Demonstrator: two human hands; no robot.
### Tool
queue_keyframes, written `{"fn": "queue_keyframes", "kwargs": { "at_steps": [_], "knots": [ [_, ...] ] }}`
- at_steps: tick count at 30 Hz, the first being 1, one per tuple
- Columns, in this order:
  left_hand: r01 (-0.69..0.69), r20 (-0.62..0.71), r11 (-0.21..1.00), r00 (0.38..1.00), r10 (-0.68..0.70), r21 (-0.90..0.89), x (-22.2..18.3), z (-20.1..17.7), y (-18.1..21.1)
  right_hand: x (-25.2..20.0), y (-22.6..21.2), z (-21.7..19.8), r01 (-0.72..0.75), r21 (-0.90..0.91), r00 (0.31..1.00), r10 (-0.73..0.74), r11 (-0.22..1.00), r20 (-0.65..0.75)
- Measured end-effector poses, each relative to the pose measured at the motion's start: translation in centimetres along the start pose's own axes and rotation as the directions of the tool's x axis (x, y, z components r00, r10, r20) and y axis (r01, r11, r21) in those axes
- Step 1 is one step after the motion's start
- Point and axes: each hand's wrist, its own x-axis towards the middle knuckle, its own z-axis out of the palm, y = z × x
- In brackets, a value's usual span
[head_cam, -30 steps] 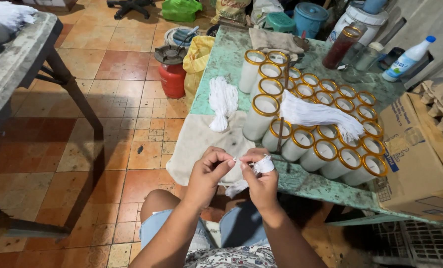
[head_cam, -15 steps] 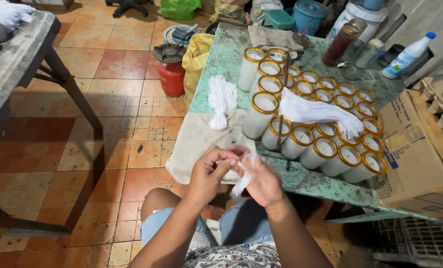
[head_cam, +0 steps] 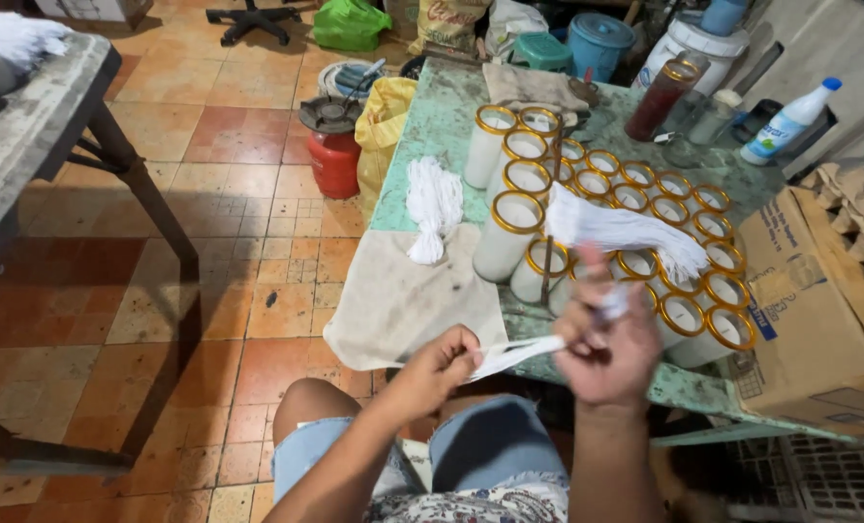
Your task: Tying and preparing individual cotton wicks for candle production.
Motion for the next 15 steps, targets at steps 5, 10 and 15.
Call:
{"fn": "queue_keyframes", "kwargs": {
  "at_steps": [5,10,15],
  "knots": [
    [0.082,-0.153,0.941,0.988,-0.032,0.330,3.1,-3.8,-4.6,0.7,0.2,0.8,0.598,-0.534,0.746,-0.658,0.598,0.100],
    [0.299,-0.455,0.864,0.886,-0.093,0.406,5.9,-8.1,-5.6,4.6,8.1,-3.6,0.367,-0.817,0.868,-0.480,0.445,0.128],
    [0.323,-0.605,0.905,0.791,-0.097,0.277,5.6,-8.4,-4.4,11.3,17.8,-11.8,-0.314,-0.665,0.921,0.046,0.677,-0.387]
  ]
}}
